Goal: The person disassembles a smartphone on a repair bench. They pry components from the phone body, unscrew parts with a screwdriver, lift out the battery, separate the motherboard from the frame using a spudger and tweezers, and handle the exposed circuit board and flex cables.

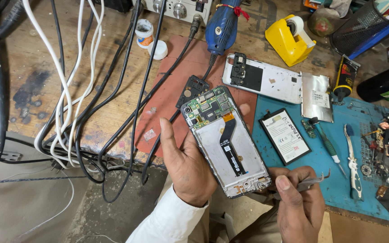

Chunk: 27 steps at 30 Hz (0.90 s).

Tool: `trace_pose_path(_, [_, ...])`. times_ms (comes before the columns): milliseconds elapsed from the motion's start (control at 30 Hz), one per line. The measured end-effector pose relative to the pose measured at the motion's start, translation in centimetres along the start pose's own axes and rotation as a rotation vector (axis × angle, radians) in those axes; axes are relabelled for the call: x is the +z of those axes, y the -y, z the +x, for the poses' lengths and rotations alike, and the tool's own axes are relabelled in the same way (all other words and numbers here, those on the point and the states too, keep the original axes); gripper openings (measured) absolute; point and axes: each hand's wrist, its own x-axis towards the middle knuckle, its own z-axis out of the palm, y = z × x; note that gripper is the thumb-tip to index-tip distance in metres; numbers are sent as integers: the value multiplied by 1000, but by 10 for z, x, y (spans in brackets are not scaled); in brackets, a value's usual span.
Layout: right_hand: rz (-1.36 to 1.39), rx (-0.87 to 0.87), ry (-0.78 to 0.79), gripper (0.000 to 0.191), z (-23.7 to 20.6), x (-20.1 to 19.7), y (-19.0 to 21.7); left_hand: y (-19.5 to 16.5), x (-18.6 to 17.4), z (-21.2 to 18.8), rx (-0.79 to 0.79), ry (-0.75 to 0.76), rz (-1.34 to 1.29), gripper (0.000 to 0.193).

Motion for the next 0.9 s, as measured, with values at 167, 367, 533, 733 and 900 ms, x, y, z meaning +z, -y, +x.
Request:
trace_pose_path(167, [18,0,18,17,3,-2,-2,0,0,0,12,-3,42,107])
trace_pose_path(367, [3,-12,60,18,0,-8,-7,0,0,-1,21,15,50,106])
trace_pose_path(533, [17,-27,77,20,-1,-11,-10,-1,2,-1,11,-14,84,106])
trace_pose_path(733, [-5,-27,63,20,0,-13,-12,-1,1,0,13,8,70,106])
trace_pose_path(900, [8,-41,81,19,1,-12,-10,0,1,1,7,-1,62,105])
